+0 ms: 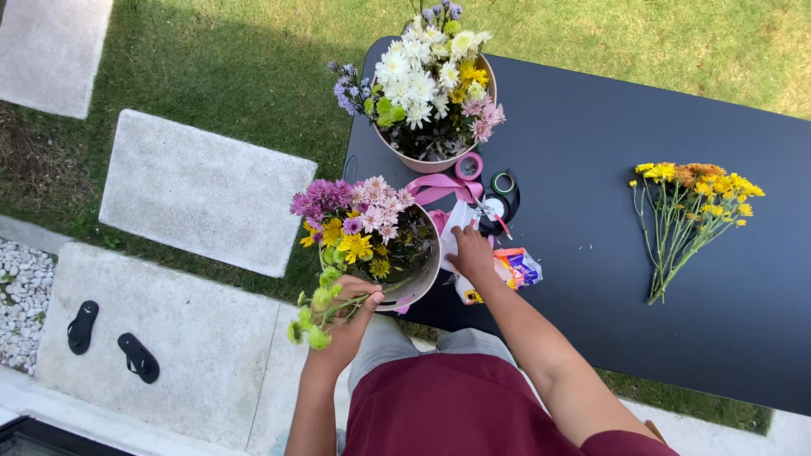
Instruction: The person places green and yellow flowers into a vase, wipes the stems with a cloth, and trims the bottom of the stems using shears.
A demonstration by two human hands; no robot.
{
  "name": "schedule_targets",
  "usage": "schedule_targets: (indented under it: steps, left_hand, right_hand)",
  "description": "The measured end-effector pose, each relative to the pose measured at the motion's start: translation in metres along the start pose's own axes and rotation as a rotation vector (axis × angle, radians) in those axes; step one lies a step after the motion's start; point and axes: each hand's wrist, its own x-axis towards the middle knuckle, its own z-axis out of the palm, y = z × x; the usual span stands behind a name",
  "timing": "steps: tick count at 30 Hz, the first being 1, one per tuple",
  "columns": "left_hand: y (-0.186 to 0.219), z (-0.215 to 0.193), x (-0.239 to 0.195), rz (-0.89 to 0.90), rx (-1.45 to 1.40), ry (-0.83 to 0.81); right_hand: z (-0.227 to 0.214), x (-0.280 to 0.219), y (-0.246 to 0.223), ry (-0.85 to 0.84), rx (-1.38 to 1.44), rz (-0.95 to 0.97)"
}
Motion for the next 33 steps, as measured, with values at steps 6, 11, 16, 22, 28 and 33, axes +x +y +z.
schedule_targets:
  steps: [6, 11, 16, 22, 28, 33]
  left_hand:
    - [0.000, -0.009, 0.007, 0.074, 0.052, 0.089]
    - [-0.012, -0.032, 0.025, 0.186, -0.047, 0.027]
    - [0.002, -0.062, 0.042, 0.218, -0.156, -0.016]
    - [0.008, -0.089, 0.061, 0.290, -0.251, -0.078]
    - [0.005, -0.109, 0.071, 0.246, -0.261, -0.116]
    - [0.011, -0.113, 0.071, 0.233, -0.155, -0.137]
  right_hand:
    - [0.035, 0.006, 0.024, 0.182, 0.225, 0.090]
    - [-0.002, -0.021, 0.006, 0.349, 0.950, 0.382]
    - [-0.097, -0.074, -0.047, 0.576, 1.489, 0.376]
    - [-0.167, -0.115, -0.093, 0.577, 1.161, 0.128]
    - [-0.042, -0.056, -0.017, 0.370, 0.710, 0.448]
    - [0.037, -0.011, 0.002, 0.037, 0.238, 0.508]
